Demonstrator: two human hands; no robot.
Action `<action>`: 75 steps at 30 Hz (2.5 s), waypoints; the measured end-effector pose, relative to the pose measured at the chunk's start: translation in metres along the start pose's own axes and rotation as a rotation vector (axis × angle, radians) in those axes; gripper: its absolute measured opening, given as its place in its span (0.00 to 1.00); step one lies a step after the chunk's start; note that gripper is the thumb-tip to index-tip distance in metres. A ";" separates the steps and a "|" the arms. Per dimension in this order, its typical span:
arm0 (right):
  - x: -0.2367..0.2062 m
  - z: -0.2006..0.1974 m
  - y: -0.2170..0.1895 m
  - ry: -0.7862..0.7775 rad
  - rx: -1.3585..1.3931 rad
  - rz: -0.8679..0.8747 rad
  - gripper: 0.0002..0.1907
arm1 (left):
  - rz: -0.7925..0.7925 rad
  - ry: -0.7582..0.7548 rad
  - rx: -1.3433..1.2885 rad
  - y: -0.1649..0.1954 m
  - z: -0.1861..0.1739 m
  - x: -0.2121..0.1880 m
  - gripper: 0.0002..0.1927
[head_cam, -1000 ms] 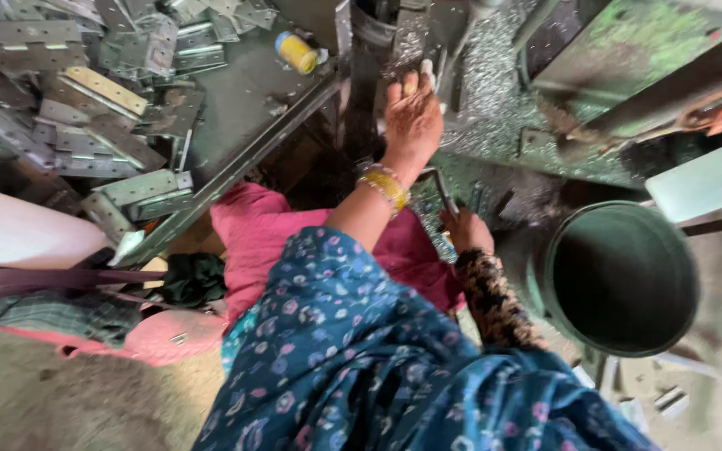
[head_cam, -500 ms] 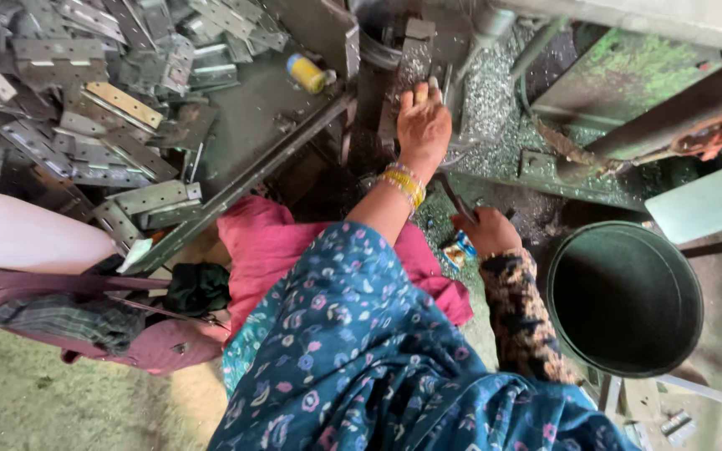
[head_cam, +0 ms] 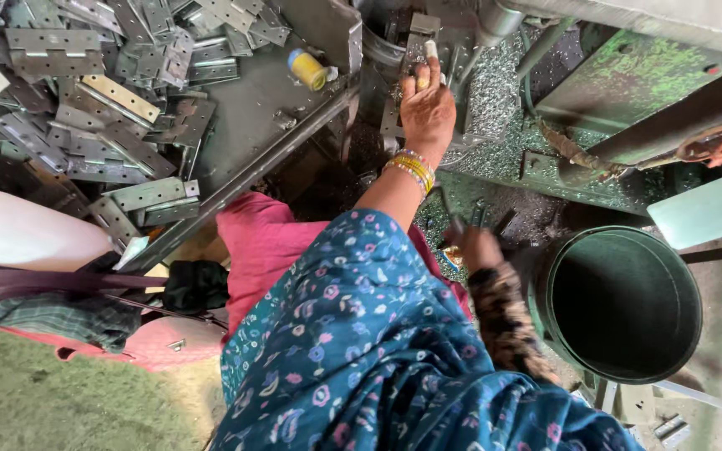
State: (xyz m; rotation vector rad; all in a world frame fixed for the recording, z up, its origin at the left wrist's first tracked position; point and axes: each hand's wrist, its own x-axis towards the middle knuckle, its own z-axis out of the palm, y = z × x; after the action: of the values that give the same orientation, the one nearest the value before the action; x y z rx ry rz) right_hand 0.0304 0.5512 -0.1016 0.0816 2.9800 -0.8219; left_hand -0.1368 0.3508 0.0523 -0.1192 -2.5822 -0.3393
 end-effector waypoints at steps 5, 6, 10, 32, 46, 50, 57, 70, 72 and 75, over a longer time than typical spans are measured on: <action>-0.001 -0.003 -0.007 -0.152 -0.132 -0.078 0.18 | 0.003 0.108 0.032 -0.002 -0.001 -0.009 0.14; 0.005 -0.011 -0.004 -0.174 -0.223 -0.180 0.18 | 0.001 0.112 0.016 -0.002 -0.002 -0.006 0.14; 0.020 -0.028 0.009 -0.183 -0.181 0.015 0.19 | -0.084 -0.010 0.033 0.007 0.000 0.015 0.14; -0.036 -0.074 -0.080 0.428 -0.207 -0.285 0.06 | -0.813 0.102 0.371 -0.255 -0.195 -0.202 0.38; -0.004 -0.048 -0.029 0.435 -0.268 -0.348 0.09 | -0.999 0.111 0.410 -0.237 -0.132 -0.113 0.41; -0.018 -0.051 -0.043 0.399 -0.203 -0.303 0.09 | -0.944 0.111 0.204 -0.231 -0.142 -0.116 0.37; -0.031 -0.059 -0.066 0.363 -0.133 -0.225 0.10 | -0.674 0.186 0.211 -0.311 -0.186 -0.154 0.36; -0.034 -0.056 -0.078 0.393 -0.210 -0.249 0.14 | -0.486 0.060 0.333 -0.337 -0.119 -0.146 0.11; -0.039 -0.058 -0.080 0.334 -0.159 -0.199 0.14 | -0.465 0.027 0.377 -0.319 -0.108 -0.138 0.12; -0.047 -0.061 -0.083 0.334 -0.167 -0.258 0.15 | -0.479 -0.106 0.279 -0.305 -0.118 -0.122 0.10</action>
State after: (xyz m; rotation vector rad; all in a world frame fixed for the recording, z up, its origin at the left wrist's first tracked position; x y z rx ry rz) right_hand 0.0696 0.5096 -0.0035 -0.1956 3.4154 -0.6279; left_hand -0.0202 0.0230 0.0209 0.6022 -2.7094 -0.1391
